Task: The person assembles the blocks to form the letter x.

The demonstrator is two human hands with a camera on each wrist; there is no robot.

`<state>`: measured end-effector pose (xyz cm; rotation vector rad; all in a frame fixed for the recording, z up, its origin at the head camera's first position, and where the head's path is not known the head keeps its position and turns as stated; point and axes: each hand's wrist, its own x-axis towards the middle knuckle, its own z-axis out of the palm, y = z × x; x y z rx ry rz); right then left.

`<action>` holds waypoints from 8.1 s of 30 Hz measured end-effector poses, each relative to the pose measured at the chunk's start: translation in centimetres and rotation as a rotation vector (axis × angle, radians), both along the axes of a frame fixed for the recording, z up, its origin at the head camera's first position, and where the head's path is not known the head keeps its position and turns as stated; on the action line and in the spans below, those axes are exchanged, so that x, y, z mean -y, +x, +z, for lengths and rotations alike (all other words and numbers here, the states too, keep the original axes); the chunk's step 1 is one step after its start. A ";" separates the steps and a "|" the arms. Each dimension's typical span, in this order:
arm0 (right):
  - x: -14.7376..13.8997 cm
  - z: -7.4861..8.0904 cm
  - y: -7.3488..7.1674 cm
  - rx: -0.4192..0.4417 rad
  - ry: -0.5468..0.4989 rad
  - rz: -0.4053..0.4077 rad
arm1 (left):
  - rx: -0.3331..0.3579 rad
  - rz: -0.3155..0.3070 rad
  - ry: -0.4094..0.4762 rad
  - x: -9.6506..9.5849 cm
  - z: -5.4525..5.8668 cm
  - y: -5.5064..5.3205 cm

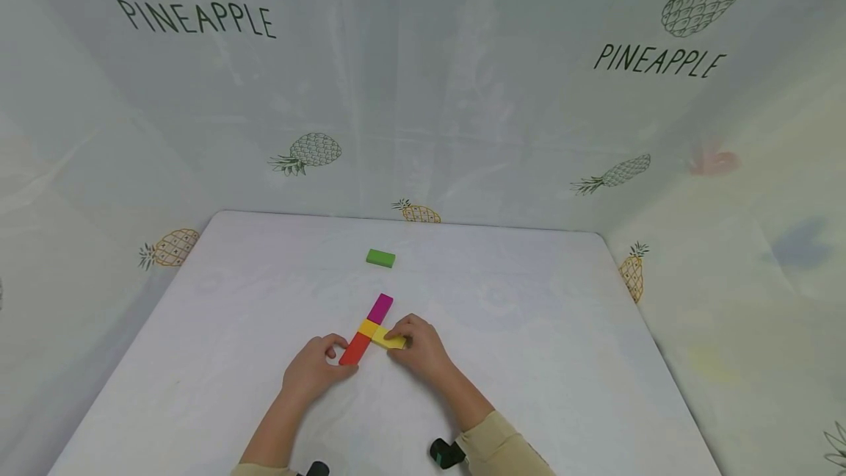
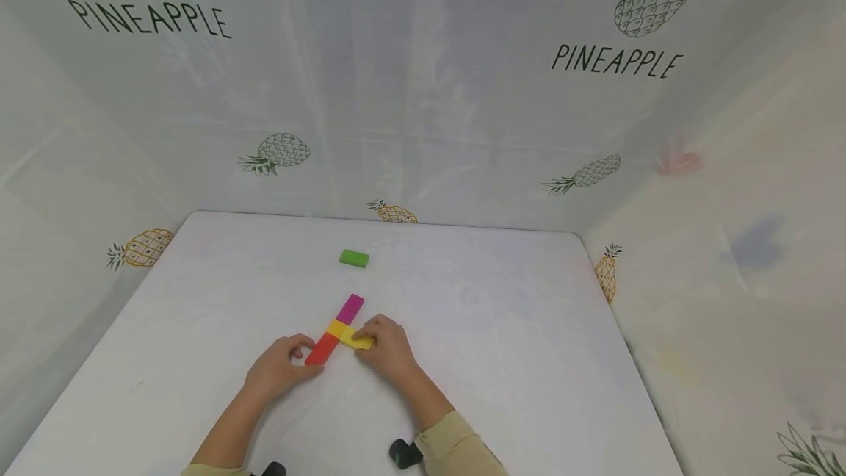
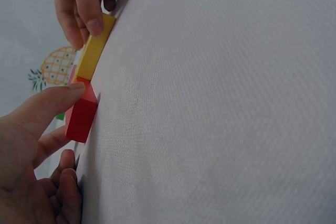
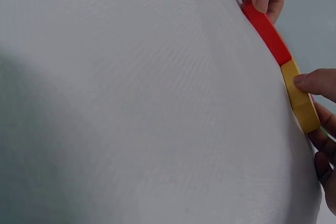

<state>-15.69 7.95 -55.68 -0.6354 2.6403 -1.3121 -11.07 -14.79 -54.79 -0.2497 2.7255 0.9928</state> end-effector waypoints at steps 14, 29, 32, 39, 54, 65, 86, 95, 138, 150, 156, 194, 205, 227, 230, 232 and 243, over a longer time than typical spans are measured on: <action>0.0 -1.2 0.3 -0.042 -0.112 -0.040 | 0.011 -0.008 -0.004 0.1 -0.1 0.0; 1.2 -1.7 1.0 -0.099 -0.065 -0.132 | 0.009 0.003 0.020 0.8 0.1 0.2; 1.1 -1.9 1.2 -0.113 -0.096 -0.161 | 0.019 0.019 0.077 0.9 0.3 0.2; 0.6 -2.5 1.4 -0.118 -0.134 -0.215 | -0.010 0.025 0.164 0.6 1.2 -0.6; 0.6 -2.4 1.5 -0.128 -0.100 -0.218 | -0.170 -0.115 0.079 0.3 4.4 -5.4; 0.2 -2.2 1.7 -0.094 -0.144 -0.246 | -0.254 -0.198 0.031 -0.6 5.1 -9.1; 0.4 -2.1 1.5 -0.130 -0.152 -0.232 | -0.271 -0.362 -0.094 -0.9 4.3 -16.6; 0.3 -1.9 1.4 -0.145 -0.138 -0.217 | -0.293 -0.431 -0.195 -1.1 3.4 -18.9; -0.1 -2.4 1.1 -0.159 -0.123 -0.192 | -0.307 -0.505 -0.206 -1.6 1.1 -21.3; 0.1 -2.2 1.2 -0.185 -0.123 -0.184 | -0.318 -0.493 -0.220 -0.3 1.6 -19.0; 0.2 -2.2 1.1 -0.187 -0.100 -0.173 | -0.305 -0.513 -0.251 0.0 2.1 -17.3; 0.4 -2.4 1.4 -0.171 -0.125 -0.187 | -0.355 -0.524 -0.315 2.3 2.9 -10.3; 0.4 -2.6 1.4 -0.153 -0.103 -0.188 | -0.328 -0.516 -0.307 3.0 2.4 -9.8; 0.5 -2.3 1.4 -0.143 -0.098 -0.196 | -0.293 -0.542 -0.292 3.1 1.9 -8.6; 0.5 -2.4 1.4 -0.149 -0.102 -0.195 | -0.287 -0.546 -0.294 3.1 1.9 -8.5; 0.5 -2.4 1.4 -0.151 -0.100 -0.196 | -0.288 -0.548 -0.297 3.0 1.9 -8.5; 0.5 -2.3 1.4 -0.120 -0.089 -0.204 | -0.285 -0.551 -0.294 3.0 1.4 -8.7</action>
